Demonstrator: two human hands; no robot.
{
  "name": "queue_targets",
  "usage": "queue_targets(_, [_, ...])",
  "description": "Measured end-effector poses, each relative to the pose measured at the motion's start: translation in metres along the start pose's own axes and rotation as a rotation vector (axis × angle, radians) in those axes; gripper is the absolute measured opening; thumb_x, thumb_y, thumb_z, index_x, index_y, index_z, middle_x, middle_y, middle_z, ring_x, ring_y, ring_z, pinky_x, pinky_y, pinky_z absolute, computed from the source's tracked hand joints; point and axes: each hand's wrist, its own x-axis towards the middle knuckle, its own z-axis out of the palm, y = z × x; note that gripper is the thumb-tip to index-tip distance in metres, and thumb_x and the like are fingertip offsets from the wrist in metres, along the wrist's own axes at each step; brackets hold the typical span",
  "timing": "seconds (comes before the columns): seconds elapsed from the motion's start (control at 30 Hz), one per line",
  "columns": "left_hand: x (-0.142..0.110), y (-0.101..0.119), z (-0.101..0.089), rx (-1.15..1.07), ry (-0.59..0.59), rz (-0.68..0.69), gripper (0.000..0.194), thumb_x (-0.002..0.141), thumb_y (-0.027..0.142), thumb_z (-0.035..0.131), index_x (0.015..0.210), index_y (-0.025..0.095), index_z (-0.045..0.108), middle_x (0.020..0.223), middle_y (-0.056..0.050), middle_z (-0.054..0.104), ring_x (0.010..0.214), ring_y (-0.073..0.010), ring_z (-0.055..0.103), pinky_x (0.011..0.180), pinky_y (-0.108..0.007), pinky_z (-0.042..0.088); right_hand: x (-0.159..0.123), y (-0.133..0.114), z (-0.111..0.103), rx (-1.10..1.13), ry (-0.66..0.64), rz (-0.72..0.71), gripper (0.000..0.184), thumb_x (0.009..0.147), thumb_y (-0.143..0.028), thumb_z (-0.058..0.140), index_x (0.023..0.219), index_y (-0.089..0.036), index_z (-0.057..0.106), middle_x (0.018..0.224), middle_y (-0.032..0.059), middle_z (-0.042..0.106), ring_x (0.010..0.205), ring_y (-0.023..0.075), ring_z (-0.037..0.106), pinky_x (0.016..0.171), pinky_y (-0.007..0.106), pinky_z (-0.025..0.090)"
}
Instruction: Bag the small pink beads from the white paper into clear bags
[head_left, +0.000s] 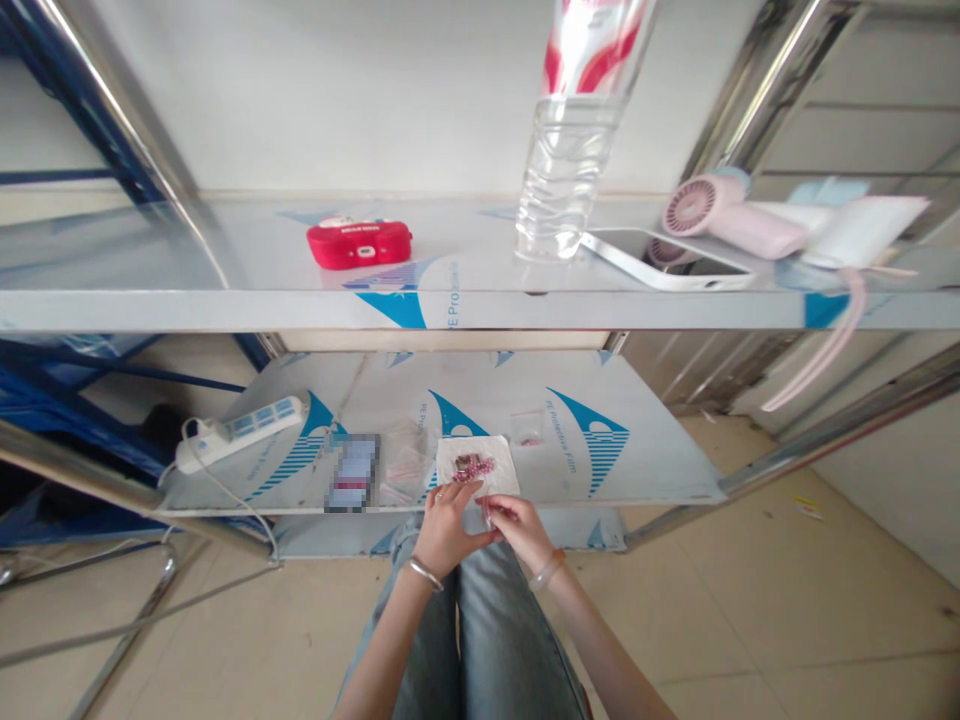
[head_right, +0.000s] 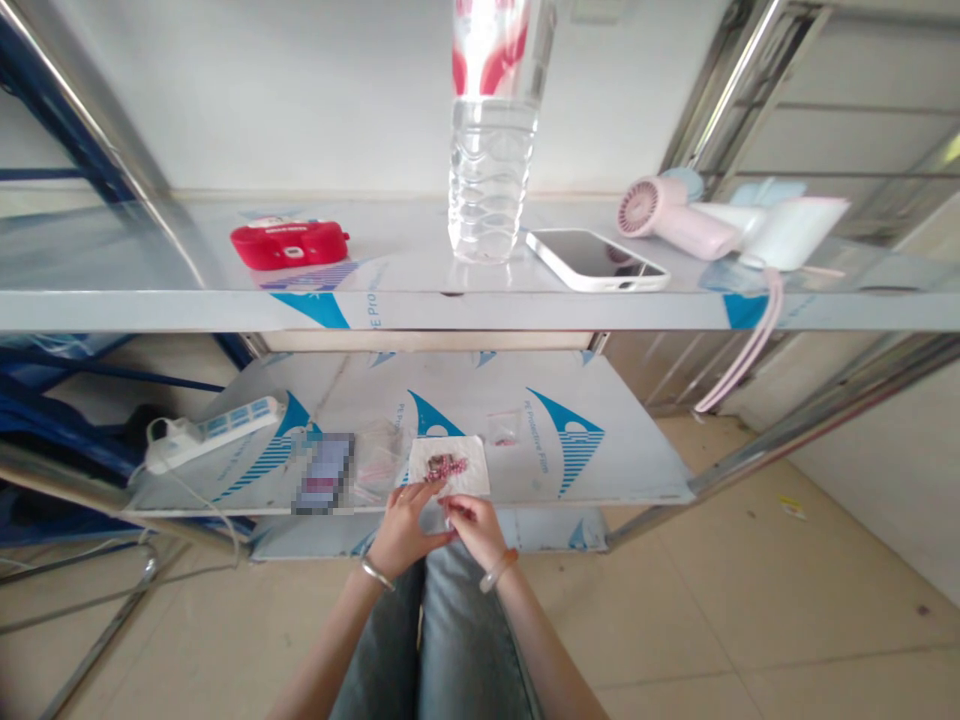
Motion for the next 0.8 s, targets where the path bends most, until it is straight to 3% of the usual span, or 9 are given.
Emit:
queue_targets(0.2, [-0.002, -0.004, 0.000, -0.056, -0.062, -0.039, 0.073, 0.059, 0.038, 0.081, 0.127, 0.027, 0.054, 0.125, -0.010, 0.060, 0.117, -0.0306, 0.054, 0.101, -0.048, 0.037, 0.006, 0.003, -0.006, -0.099, -0.137, 0.001, 0.029, 0.074, -0.016, 0.048, 0.089, -0.013, 0.072, 0.079, 0.0055, 0.070, 0.067, 0.0134, 0.059, 0.065, 0.024, 0.046])
queue_targets(0.37, [-0.009, -0.013, 0.003, -0.050, -0.028, -0.120, 0.066, 0.064, 0.039, 0.077, 0.125, 0.026, 0.054, 0.115, -0.007, 0.066, 0.110, -0.0284, 0.059, 0.099, -0.048, 0.038, 0.013, 0.003, 0.001, -0.141, -0.135, -0.058, 0.023, 0.076, -0.018, 0.052, 0.087, -0.015, 0.071, 0.093, 0.0072, 0.071, 0.088, 0.0178, 0.064, 0.082, 0.030, 0.048])
queue_targets(0.57, [-0.012, -0.044, 0.006, -0.197, 0.129, -0.230, 0.046, 0.070, 0.035, 0.072, 0.111, 0.020, 0.060, 0.110, -0.009, 0.067, 0.103, -0.0254, 0.062, 0.090, -0.039, 0.047, 0.042, 0.026, -0.014, -0.367, 0.132, -0.168, 0.021, 0.079, -0.024, 0.052, 0.088, -0.014, 0.069, 0.094, 0.0111, 0.068, 0.090, 0.0196, 0.063, 0.080, 0.032, 0.050])
queue_targets(0.8, [-0.013, -0.058, -0.006, -0.417, 0.175, -0.274, 0.050, 0.069, 0.036, 0.069, 0.114, 0.019, 0.056, 0.105, -0.007, 0.068, 0.102, -0.0230, 0.063, 0.089, -0.035, 0.049, 0.072, 0.064, -0.016, -0.767, 0.319, -0.131, 0.021, 0.078, -0.019, 0.054, 0.089, -0.011, 0.070, 0.091, 0.0132, 0.066, 0.090, 0.0234, 0.060, 0.087, 0.037, 0.046])
